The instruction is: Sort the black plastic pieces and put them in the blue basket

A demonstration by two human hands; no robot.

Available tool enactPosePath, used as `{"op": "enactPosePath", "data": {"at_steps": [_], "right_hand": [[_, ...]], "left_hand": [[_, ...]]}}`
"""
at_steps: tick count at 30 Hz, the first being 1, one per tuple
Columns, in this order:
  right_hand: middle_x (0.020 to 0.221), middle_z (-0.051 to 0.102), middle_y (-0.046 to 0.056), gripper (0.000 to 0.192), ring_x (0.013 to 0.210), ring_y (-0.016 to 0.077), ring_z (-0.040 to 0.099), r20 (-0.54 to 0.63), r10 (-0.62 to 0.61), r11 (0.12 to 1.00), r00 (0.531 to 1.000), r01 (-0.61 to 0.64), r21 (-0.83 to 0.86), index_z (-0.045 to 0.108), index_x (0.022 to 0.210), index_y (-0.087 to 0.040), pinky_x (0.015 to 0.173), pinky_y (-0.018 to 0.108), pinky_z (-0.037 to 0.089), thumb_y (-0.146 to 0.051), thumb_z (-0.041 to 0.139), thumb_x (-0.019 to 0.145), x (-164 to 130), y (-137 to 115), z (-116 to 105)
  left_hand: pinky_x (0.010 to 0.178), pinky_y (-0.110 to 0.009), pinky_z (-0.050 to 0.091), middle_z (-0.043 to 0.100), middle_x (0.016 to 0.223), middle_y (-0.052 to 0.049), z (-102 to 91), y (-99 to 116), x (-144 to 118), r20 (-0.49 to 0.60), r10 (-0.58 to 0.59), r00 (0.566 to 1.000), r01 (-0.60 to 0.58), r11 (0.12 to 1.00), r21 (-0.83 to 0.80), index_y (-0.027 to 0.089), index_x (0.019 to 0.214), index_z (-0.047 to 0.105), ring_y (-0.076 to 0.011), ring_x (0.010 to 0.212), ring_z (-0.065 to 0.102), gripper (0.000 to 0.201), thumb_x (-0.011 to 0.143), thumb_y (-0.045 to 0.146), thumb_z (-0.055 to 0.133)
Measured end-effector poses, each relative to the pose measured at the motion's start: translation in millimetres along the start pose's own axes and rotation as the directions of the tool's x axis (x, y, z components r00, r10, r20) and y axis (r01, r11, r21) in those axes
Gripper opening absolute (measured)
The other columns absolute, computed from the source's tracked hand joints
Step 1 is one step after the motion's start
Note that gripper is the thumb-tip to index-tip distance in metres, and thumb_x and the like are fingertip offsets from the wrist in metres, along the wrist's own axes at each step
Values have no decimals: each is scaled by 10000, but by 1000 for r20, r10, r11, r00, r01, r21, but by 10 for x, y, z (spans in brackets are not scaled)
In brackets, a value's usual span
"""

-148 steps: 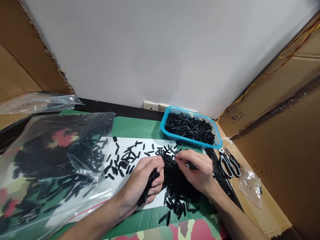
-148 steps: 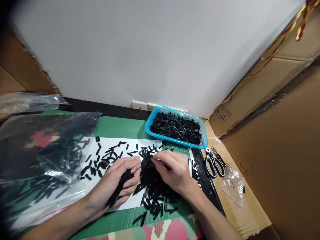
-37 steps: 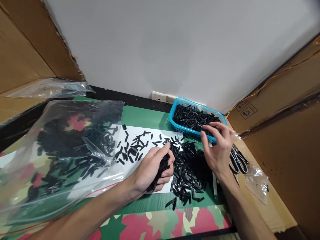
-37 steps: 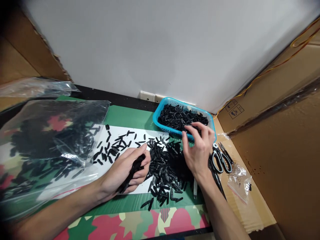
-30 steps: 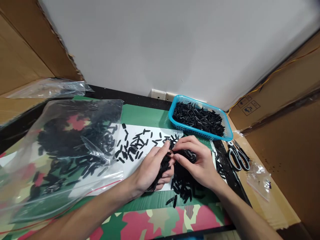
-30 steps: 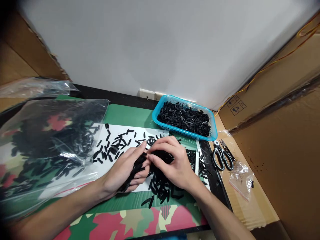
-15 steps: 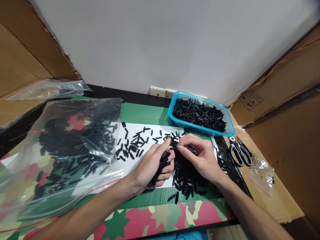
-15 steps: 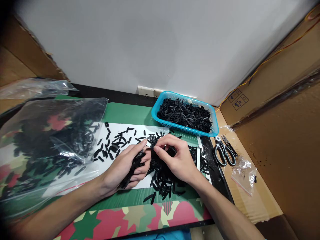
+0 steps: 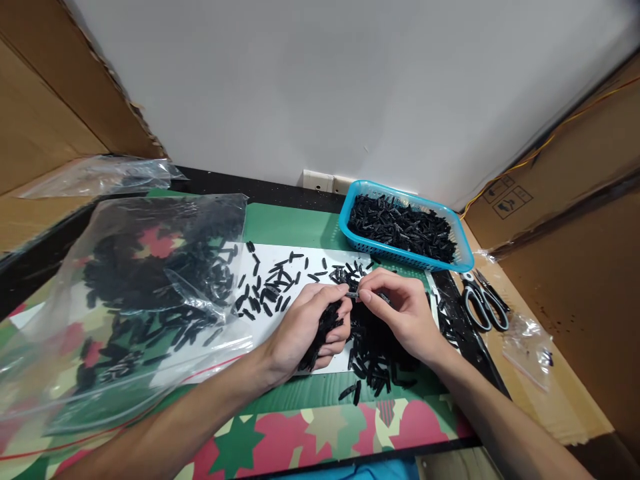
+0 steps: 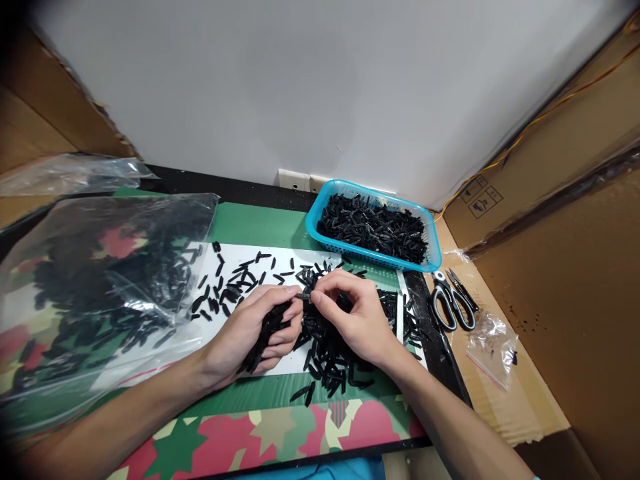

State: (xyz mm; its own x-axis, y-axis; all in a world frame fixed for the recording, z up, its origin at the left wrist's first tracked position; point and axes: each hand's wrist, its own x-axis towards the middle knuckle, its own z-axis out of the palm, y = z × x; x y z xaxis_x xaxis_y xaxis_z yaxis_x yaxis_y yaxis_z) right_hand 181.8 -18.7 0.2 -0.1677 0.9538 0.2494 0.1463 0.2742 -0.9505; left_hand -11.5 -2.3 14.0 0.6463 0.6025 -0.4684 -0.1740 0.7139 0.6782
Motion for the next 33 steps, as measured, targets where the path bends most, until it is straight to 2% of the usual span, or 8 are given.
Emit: {"op": "enactPosePath", "data": {"at_steps": [10, 15, 19, 21, 24, 27, 29, 33], "right_hand": [[901, 700, 41, 136, 842, 191, 640, 64, -123, 968, 990, 134, -211, 687, 889, -211, 795, 349, 500, -213, 636, 1015, -21, -75, -15], [957, 733, 59, 156, 869, 217, 671, 103, -333, 805, 937, 340, -486, 666, 1097, -230, 810, 390, 498, -131, 594, 1000, -63, -81, -3], [945, 759, 71, 147, 852, 226, 700, 89, -454, 673, 886, 407, -617, 674, 1072, -225, 778, 380, 510, -128, 588, 1004, -28, -86, -88], [892, 754, 70, 132, 801, 226, 688, 79, -429, 570, 900, 338, -749, 693, 1030, -215, 748, 372, 503, -155, 575, 1022, 2, -119, -242], [924, 766, 61, 152, 778, 216, 697, 91, -246, 434, 965, 194, -880, 718, 1043, -214, 708, 351, 507, -188, 568, 1039, -14, -184, -596], [901, 762, 51, 186, 788, 228, 692, 270, -141, 320, 952, 302, -898, 729, 1015, -234, 674, 352, 520, -193, 549, 1041, -165, -169, -950], [1041, 781, 78, 262, 903, 251, 720, 352, -66, 289, 934, 355, -889, 728, 1125, -228, 746, 377, 580, -140, 497, 1038, -329, -91, -1108], [1258, 775, 102, 427, 1072, 278, 757, 384, -36, 219, 923, 382, -898, 722, 1256, -220, 849, 425, 659, -23, 476, 967, -655, 111, -1246]], "left_hand": [[287, -122, 214, 405, 485, 78, 5, -1, 18, -13, 30, 999, -29, 999, 45, 218, 722, 448, -53, 369, 229, 432, 992, 538, 555], [300, -113, 201, 427, 499, 74, -6, -23, 26, 1, 68, 998, -68, 992, 103, 218, 726, 437, -45, 373, 245, 476, 969, 589, 609], [296, -112, 203, 424, 503, 77, -13, -29, 33, 2, 72, 997, -72, 992, 99, 218, 728, 434, -43, 378, 237, 489, 962, 604, 624], [292, -109, 208, 421, 504, 78, -19, -23, 41, -13, 73, 997, -72, 993, 92, 217, 727, 438, -44, 383, 237, 477, 968, 586, 620], [286, -106, 212, 421, 499, 76, -25, -4, 46, -28, 64, 998, -62, 996, 67, 218, 723, 436, -46, 383, 241, 462, 975, 562, 612], [287, -100, 204, 413, 497, 78, -16, 14, 26, -19, 55, 998, -55, 998, 19, 220, 724, 428, -46, 377, 247, 447, 978, 546, 599], [289, -99, 206, 399, 492, 80, -4, 19, 10, 9, 74, 997, -74, 997, 2, 219, 713, 417, -44, 372, 245, 452, 974, 542, 593], [285, -106, 227, 406, 495, 79, 2, 16, 7, 66, 105, 992, -107, 994, 27, 217, 710, 425, -43, 370, 260, 463, 946, 559, 630]]}}
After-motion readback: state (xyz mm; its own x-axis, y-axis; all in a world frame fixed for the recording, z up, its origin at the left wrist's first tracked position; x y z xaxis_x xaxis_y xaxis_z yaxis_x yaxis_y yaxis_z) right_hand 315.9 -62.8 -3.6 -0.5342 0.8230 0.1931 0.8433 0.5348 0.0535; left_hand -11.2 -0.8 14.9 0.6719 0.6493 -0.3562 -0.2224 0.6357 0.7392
